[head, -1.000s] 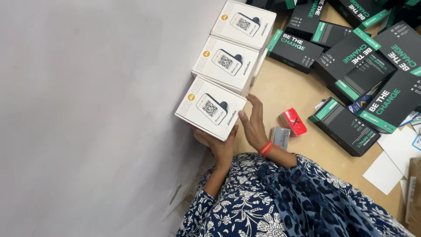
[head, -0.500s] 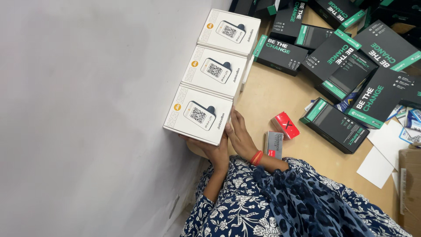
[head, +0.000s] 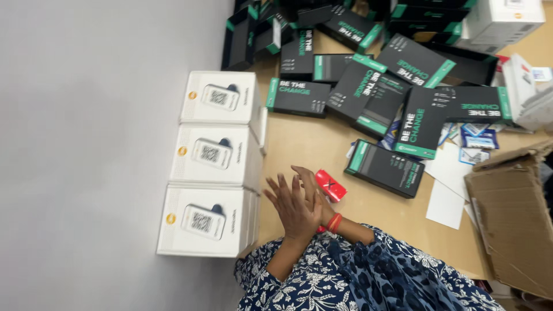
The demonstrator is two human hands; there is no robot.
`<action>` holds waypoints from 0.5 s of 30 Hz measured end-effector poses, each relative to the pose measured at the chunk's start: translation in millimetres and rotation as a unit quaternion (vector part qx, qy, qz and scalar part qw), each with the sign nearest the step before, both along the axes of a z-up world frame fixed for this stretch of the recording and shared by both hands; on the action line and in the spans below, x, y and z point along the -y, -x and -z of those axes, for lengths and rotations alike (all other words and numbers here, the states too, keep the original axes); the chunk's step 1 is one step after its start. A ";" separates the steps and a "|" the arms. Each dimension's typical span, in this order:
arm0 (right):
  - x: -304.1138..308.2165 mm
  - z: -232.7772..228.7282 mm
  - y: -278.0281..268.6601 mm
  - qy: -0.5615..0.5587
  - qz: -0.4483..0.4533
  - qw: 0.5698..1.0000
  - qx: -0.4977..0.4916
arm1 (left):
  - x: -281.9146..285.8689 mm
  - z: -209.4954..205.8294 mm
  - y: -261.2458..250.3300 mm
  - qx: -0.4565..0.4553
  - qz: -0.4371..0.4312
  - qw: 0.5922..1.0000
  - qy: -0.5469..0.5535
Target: The person organizes boxes on a desk by picking up and stacking white boxes with QR codes and black and green boxes, while also moving blue cards into a cardboard box.
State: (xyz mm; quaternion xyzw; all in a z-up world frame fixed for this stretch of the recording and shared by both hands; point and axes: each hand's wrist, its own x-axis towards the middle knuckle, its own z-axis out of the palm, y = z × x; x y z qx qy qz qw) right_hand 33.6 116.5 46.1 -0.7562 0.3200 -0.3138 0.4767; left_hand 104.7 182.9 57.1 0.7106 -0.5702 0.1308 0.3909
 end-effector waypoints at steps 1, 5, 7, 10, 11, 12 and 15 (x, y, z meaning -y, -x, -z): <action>22.3 3.3 12.7 0.015 0.031 0.999 -0.011 | 19.6 -9.1 5.9 -0.034 0.037 0.998 -0.041; 101.6 16.0 92.0 0.075 0.147 0.981 -0.105 | 106.6 -26.7 42.7 -0.135 0.158 0.972 -0.111; 149.8 19.3 138.2 0.104 0.212 0.964 -0.121 | 155.5 -27.0 67.8 -0.133 0.200 0.959 -0.149; 237.0 26.4 207.6 0.142 0.309 0.920 -0.193 | 228.5 -9.7 100.1 -0.072 0.247 0.939 -0.229; 265.4 27.6 228.8 0.152 0.341 0.901 -0.224 | 251.1 -0.9 109.0 -0.041 0.257 0.931 -0.258; 293.0 27.7 247.9 0.151 0.374 0.885 -0.232 | 268.9 8.8 116.9 -0.007 0.258 0.926 -0.276; 398.3 9.7 297.7 0.176 0.472 0.823 -0.264 | 321.6 37.9 130.1 0.070 0.250 0.912 -0.317</action>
